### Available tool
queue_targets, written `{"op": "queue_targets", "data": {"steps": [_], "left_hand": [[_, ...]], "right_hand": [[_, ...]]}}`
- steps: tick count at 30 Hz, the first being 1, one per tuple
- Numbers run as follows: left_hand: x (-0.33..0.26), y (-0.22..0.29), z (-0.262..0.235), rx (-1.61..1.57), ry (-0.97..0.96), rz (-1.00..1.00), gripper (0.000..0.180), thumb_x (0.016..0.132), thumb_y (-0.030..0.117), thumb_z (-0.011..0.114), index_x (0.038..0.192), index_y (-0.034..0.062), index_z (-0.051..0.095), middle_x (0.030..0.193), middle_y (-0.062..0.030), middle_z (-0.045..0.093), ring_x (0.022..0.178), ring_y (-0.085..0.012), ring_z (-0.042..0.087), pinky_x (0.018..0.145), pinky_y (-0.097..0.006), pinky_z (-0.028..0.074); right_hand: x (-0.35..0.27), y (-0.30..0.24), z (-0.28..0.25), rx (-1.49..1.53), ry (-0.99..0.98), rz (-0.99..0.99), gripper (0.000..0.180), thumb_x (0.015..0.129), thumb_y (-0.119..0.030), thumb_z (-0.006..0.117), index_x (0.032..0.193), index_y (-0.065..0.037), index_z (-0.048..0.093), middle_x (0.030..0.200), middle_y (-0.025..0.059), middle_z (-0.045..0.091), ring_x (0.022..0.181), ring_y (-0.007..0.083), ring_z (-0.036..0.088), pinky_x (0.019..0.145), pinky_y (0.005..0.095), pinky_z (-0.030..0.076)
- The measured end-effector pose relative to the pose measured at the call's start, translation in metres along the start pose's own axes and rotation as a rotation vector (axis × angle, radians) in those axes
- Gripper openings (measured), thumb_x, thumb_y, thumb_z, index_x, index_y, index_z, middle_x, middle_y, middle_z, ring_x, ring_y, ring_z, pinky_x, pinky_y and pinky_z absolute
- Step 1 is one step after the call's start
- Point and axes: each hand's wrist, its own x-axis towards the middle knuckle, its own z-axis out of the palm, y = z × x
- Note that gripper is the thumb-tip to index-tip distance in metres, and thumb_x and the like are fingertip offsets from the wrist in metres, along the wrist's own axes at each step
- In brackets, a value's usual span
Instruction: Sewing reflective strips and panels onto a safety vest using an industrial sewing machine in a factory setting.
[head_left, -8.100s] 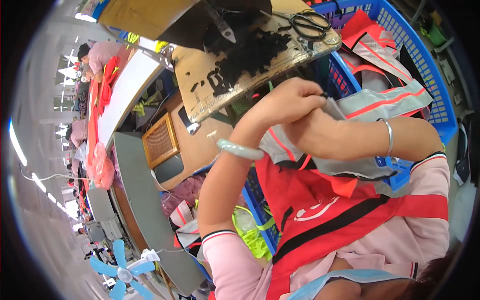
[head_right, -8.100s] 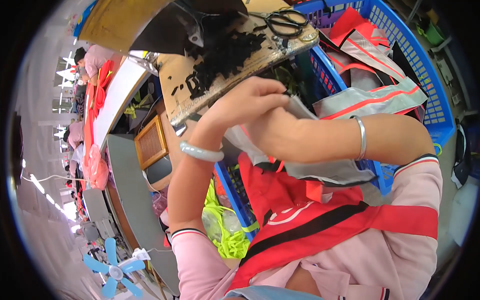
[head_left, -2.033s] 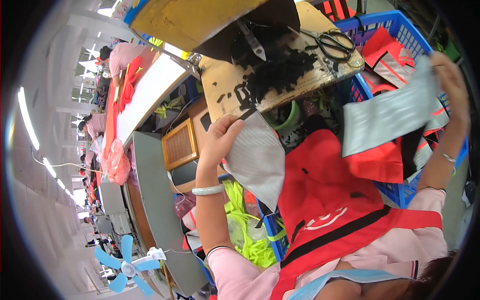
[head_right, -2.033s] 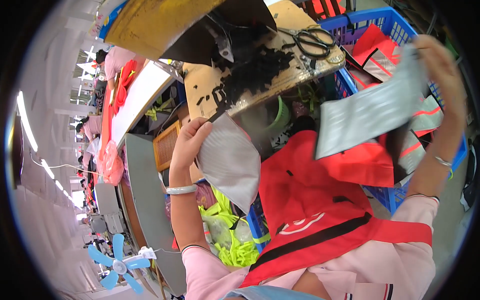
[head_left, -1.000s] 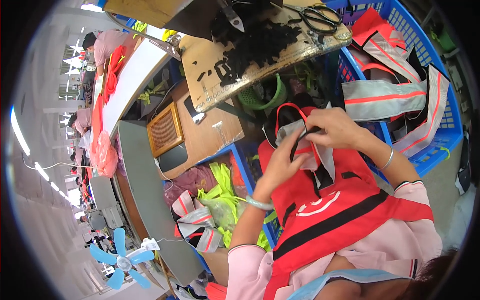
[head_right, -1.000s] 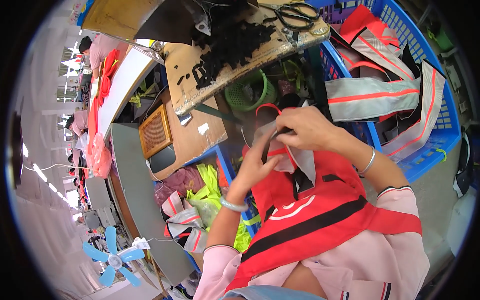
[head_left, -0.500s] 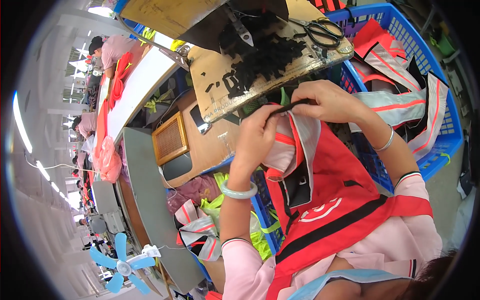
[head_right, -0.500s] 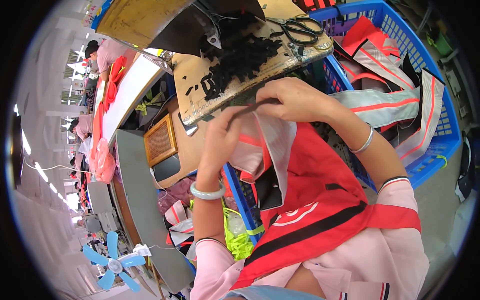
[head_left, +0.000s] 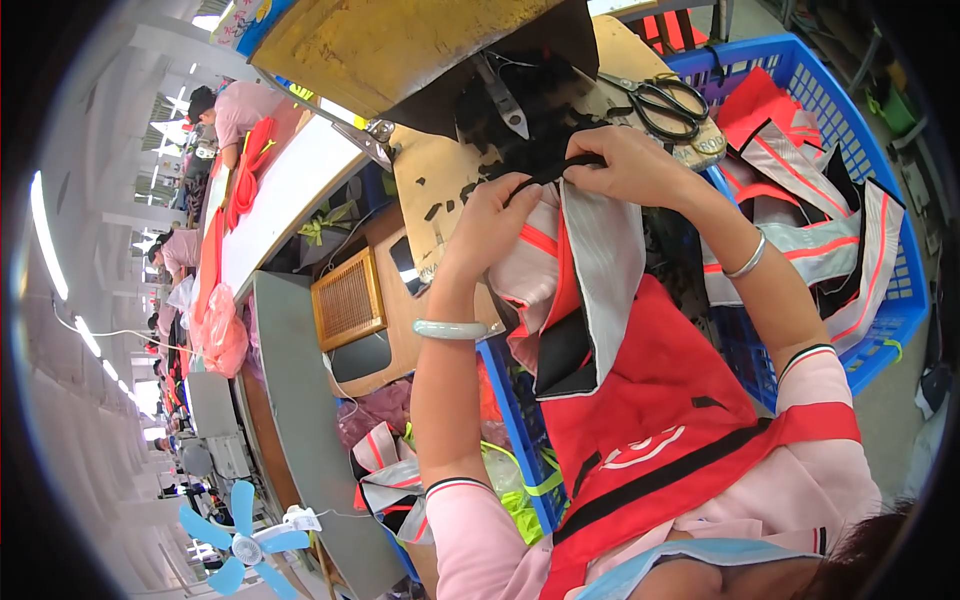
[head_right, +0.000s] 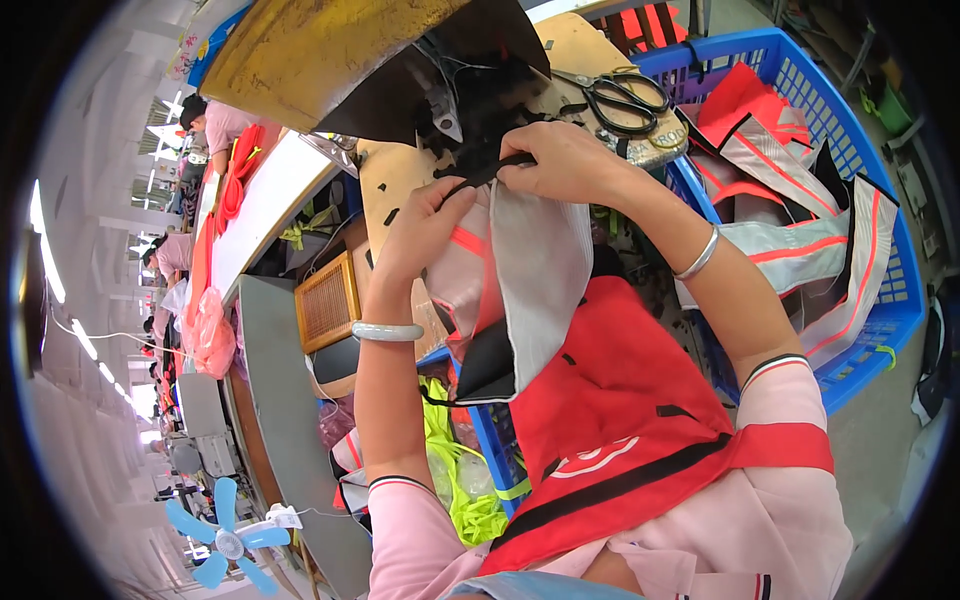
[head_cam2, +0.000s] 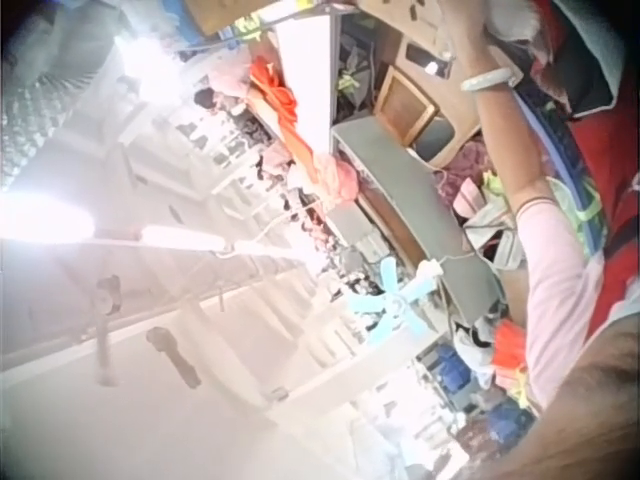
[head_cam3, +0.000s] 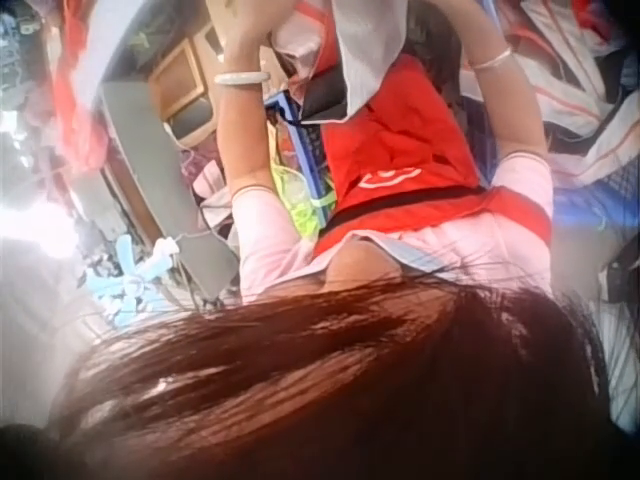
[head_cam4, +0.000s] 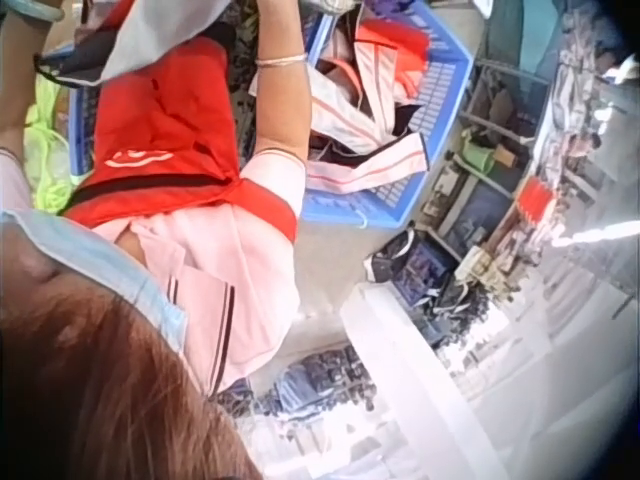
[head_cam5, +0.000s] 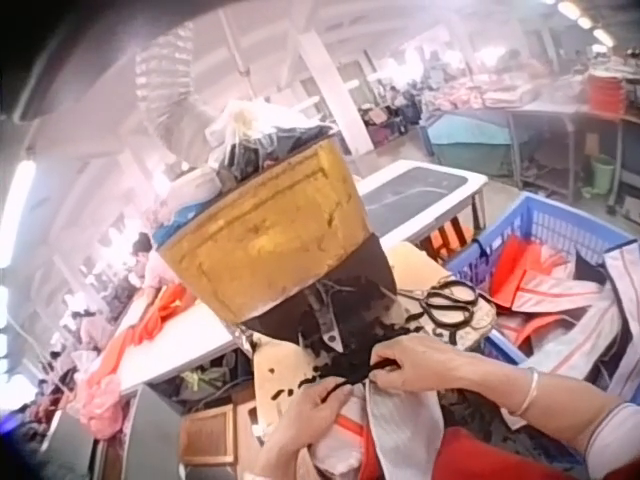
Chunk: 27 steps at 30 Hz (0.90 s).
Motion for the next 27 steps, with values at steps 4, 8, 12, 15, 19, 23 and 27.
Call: {"op": "queue_targets", "data": {"steps": [4,8,12,15,19,23,27], "left_hand": [[0.015,-0.011,-0.008,-0.051,0.016,-0.019,0.032,0.090,0.023,0.057,0.102,-0.0069,0.061,0.080,-0.0089,0.063,0.078,-0.0106,0.053,0.072,-0.030,0.045],[0.025,-0.015,-0.013,-0.002,0.037,-0.052,0.028,0.092,0.021,0.059,0.103,-0.0046,0.063,0.085,0.0017,0.060,0.080,-0.0053,0.050,0.072,-0.022,0.043],[0.032,-0.018,-0.017,-0.074,0.018,-0.051,0.038,0.090,0.026,0.058,0.108,-0.0073,0.062,0.088,-0.0095,0.067,0.084,-0.0117,0.057,0.076,-0.029,0.047],[0.035,-0.013,-0.016,-0.055,0.039,-0.052,0.038,0.090,0.025,0.059,0.107,-0.0085,0.062,0.088,-0.0099,0.066,0.083,-0.0119,0.057,0.076,-0.029,0.047],[0.036,-0.011,-0.019,-0.117,0.035,-0.060,0.036,0.090,0.023,0.059,0.107,-0.0084,0.062,0.087,-0.0090,0.066,0.083,-0.0119,0.057,0.075,-0.029,0.047],[0.037,-0.009,-0.021,-0.106,0.064,-0.063,0.033,0.090,0.021,0.060,0.106,-0.0076,0.063,0.088,-0.0074,0.066,0.082,-0.0114,0.056,0.074,-0.028,0.047],[0.037,-0.009,-0.021,-0.178,0.077,-0.066,0.030,0.090,0.020,0.060,0.104,-0.0067,0.064,0.087,-0.0050,0.065,0.080,-0.0104,0.055,0.073,-0.027,0.046]], "right_hand": [[0.014,0.004,0.003,0.070,-0.021,0.050,0.031,0.078,-0.028,0.062,0.092,0.000,0.065,0.082,0.0180,0.065,0.078,0.0324,0.063,0.071,0.0378,0.048],[0.023,0.011,0.009,0.165,0.005,0.085,0.033,0.079,-0.029,0.061,0.094,0.001,0.065,0.083,0.0164,0.066,0.077,0.0284,0.063,0.072,0.0356,0.048],[0.030,0.018,0.012,0.283,-0.007,0.095,0.033,0.082,-0.027,0.061,0.094,0.003,0.064,0.081,0.0127,0.066,0.076,0.0193,0.061,0.072,0.0315,0.047],[0.034,0.023,0.013,0.397,-0.035,0.136,0.030,0.083,-0.025,0.061,0.094,0.004,0.064,0.081,0.0089,0.066,0.076,0.0136,0.058,0.072,0.0291,0.047],[0.036,0.021,0.013,0.397,-0.047,0.121,0.026,0.086,-0.022,0.061,0.093,0.002,0.063,0.077,0.0016,0.060,0.075,0.0068,0.052,0.069,0.0247,0.043],[0.038,0.021,0.014,0.469,-0.026,0.129,0.026,0.086,-0.022,0.061,0.092,0.003,0.063,0.076,0.0003,0.059,0.074,0.0059,0.051,0.068,0.0233,0.042],[0.039,0.023,0.019,0.535,0.000,0.129,0.027,0.084,-0.023,0.062,0.092,0.002,0.063,0.078,0.0020,0.061,0.075,0.0071,0.053,0.068,0.0242,0.043]]}}
